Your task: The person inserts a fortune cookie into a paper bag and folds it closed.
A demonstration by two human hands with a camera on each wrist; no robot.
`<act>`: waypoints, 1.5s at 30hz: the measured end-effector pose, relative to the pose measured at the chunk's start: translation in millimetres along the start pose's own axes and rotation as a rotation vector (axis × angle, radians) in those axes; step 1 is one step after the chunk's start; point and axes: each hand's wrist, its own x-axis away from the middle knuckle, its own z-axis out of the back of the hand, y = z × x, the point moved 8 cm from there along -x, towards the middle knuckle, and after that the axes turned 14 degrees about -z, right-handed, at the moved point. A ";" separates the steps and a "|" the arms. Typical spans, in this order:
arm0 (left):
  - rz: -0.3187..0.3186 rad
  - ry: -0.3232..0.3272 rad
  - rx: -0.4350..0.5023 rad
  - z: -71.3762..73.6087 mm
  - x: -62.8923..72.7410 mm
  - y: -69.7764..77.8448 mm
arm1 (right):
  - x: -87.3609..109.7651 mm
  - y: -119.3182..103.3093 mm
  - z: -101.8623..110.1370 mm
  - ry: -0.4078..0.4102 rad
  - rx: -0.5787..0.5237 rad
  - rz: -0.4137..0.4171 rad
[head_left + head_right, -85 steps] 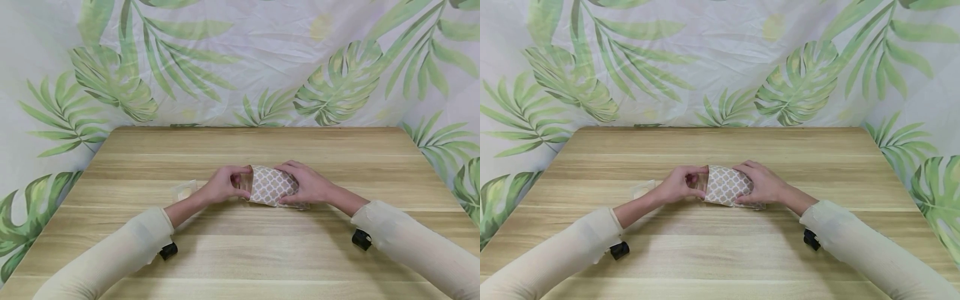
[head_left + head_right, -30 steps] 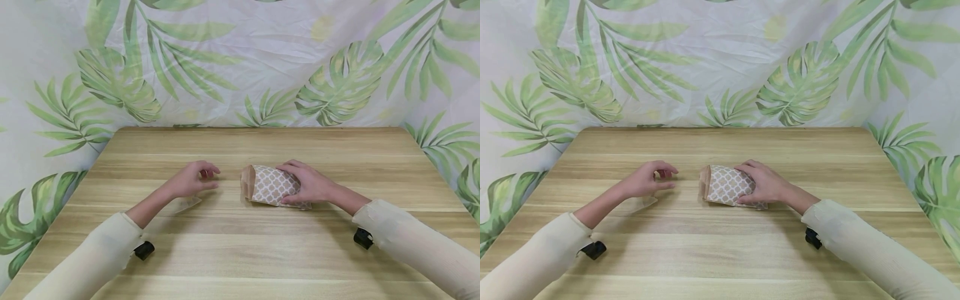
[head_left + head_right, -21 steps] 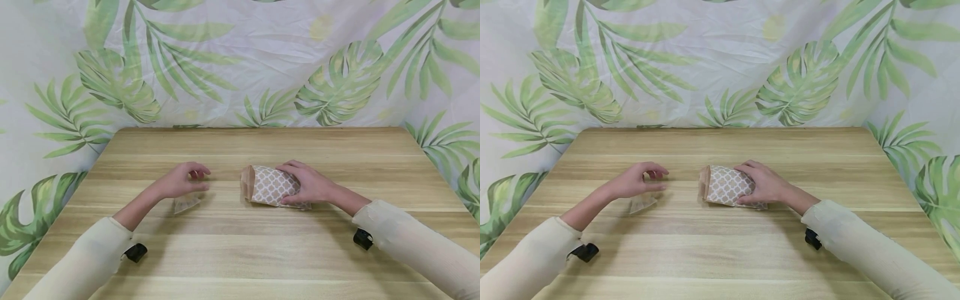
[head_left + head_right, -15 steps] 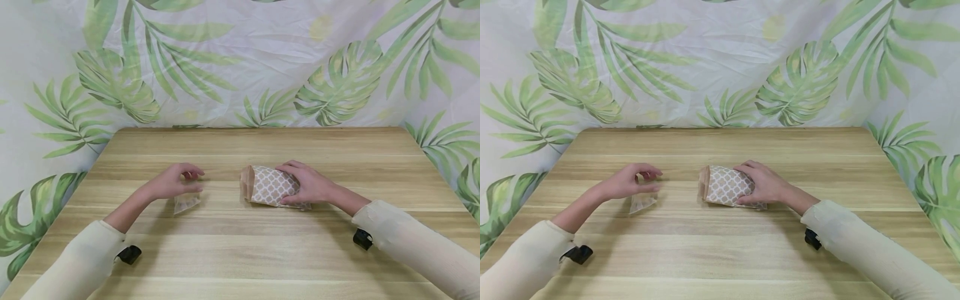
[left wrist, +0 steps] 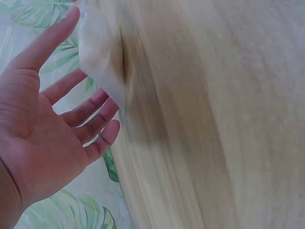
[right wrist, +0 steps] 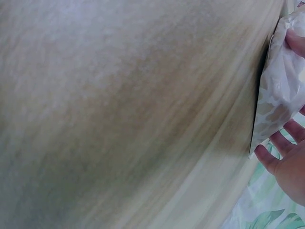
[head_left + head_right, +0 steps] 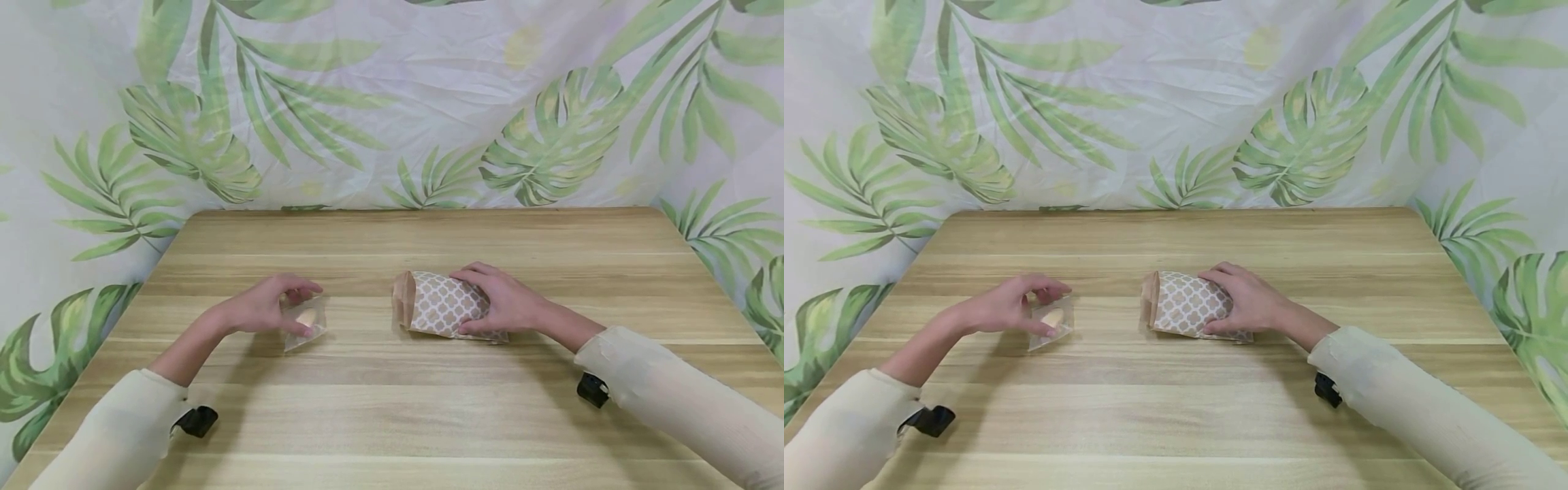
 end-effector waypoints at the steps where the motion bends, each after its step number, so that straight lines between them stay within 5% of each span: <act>1: 0.006 -0.001 -0.003 -0.6 0.5 -0.8 | 0.1 -0.1 0.0 -0.001 0.001 -0.002; 23: -0.015 0.052 -0.128 -4.9 -14.3 3.5 | 0.1 -1.4 0.3 -0.002 0.011 -0.003; 45: -0.014 0.074 -0.158 -6.5 -25.9 5.8 | -0.2 -1.4 0.5 -0.005 0.003 -0.004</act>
